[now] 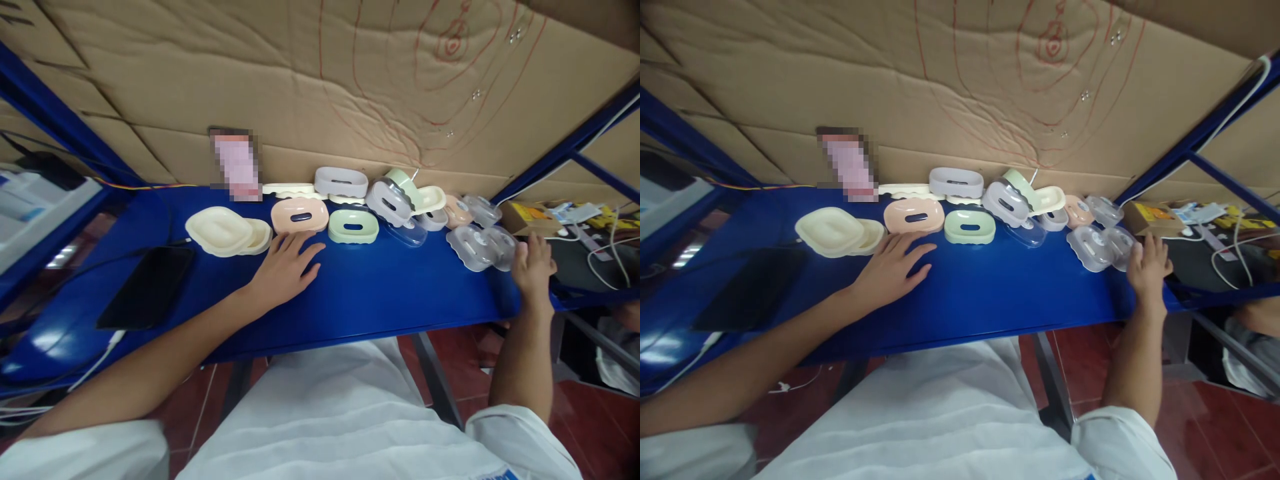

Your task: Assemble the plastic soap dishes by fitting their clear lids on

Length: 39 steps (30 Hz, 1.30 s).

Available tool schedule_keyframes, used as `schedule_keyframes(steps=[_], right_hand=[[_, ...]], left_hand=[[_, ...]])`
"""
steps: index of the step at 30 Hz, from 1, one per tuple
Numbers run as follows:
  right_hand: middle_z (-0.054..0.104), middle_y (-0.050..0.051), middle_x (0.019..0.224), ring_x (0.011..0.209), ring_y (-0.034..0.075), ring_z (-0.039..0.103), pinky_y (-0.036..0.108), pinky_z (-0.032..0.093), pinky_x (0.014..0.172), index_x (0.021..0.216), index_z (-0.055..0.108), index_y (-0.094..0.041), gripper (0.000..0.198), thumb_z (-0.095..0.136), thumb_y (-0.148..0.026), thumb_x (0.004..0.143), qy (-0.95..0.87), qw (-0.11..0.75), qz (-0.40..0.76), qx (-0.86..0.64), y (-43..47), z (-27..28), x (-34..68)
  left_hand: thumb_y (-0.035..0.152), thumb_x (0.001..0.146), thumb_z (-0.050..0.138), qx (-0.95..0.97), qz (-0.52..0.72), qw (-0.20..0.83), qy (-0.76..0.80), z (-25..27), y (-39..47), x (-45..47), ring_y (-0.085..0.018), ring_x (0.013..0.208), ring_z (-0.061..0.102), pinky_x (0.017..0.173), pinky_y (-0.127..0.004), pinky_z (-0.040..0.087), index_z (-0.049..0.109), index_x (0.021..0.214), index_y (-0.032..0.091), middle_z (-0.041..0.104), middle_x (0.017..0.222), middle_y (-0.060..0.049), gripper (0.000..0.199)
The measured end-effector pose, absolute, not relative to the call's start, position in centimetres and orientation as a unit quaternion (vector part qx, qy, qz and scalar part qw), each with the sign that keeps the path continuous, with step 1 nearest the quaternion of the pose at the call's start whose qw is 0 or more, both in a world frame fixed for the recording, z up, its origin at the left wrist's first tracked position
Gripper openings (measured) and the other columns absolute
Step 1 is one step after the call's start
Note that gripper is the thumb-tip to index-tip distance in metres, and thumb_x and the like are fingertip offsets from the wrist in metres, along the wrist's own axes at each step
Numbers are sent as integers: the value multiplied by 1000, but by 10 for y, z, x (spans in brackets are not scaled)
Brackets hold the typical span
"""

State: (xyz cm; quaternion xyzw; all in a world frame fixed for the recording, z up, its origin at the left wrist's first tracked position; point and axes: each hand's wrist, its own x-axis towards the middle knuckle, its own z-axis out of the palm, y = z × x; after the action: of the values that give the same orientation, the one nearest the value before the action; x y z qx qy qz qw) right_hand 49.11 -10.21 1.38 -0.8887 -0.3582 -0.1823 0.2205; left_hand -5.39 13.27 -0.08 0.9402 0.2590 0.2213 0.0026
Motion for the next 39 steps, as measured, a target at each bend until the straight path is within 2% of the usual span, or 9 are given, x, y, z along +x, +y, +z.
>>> schedule_keyframes(steps=[3,7,13,18,22,28,32,35,39], right_hand=[[62,28,150,144,34,57,52,43,117,154,54,-11,60,22,-40,112,-477,259,-221,-810,-73,25,437],[77,13,132,122,31,71,49,53,108,138,70,-23,47,41,-47,111,-687,176,-88,-699,-13,23,360],[78,17,124,111,36,73,51,54,97,130,75,-17,45,45,-45,111,-759,44,-125,-637,48,24,311],[74,16,137,119,34,70,49,51,101,145,66,-18,50,37,-44,114,-780,96,-121,-606,56,22,285],[66,16,150,133,35,60,51,46,108,158,55,-19,52,39,-40,113,-816,101,-105,-559,56,6,266],[72,15,117,113,34,63,49,47,101,147,67,-20,49,43,-45,112,-828,103,-80,-545,55,-2,260],[72,16,129,121,33,62,47,46,104,143,69,-19,48,43,-45,113,-835,122,-56,-533,53,-1,260],[70,15,139,131,32,62,46,44,109,143,69,-19,45,45,-43,113,-841,135,-32,-523,52,-2,261],[72,13,139,131,30,64,47,44,111,141,70,-19,44,47,-44,112,-847,145,-11,-511,51,-2,262]], left_hand=[[30,108,50,949,214,24,232,-5,137,-54,-38,150,50,125,-63,40,60,149,18,54,161,-19,43],[25,110,48,970,183,74,142,-14,135,-53,-34,155,48,125,-56,45,53,157,19,48,168,-17,48],[22,108,48,971,186,61,137,-12,130,-49,-32,155,48,125,-54,45,51,158,20,48,169,-17,50],[31,106,53,923,233,12,305,-9,141,-52,-41,157,43,127,-66,33,49,159,17,47,167,-22,55],[33,107,49,923,218,19,315,-12,149,-56,-39,143,57,120,-63,39,53,155,19,63,152,-19,50],[22,107,38,899,251,15,358,5,176,-56,-38,140,57,115,-58,43,58,151,18,62,153,-19,49],[11,98,41,881,237,-3,410,17,220,-50,-41,151,47,119,-63,39,50,159,15,51,163,-22,62],[7,92,43,876,190,-2,444,21,248,-45,-43,138,58,112,-64,46,50,158,10,65,145,-25,67],[13,97,43,881,200,-4,429,26,257,-43,-40,124,64,106,-60,52,67,142,13,72,126,-21,51]])
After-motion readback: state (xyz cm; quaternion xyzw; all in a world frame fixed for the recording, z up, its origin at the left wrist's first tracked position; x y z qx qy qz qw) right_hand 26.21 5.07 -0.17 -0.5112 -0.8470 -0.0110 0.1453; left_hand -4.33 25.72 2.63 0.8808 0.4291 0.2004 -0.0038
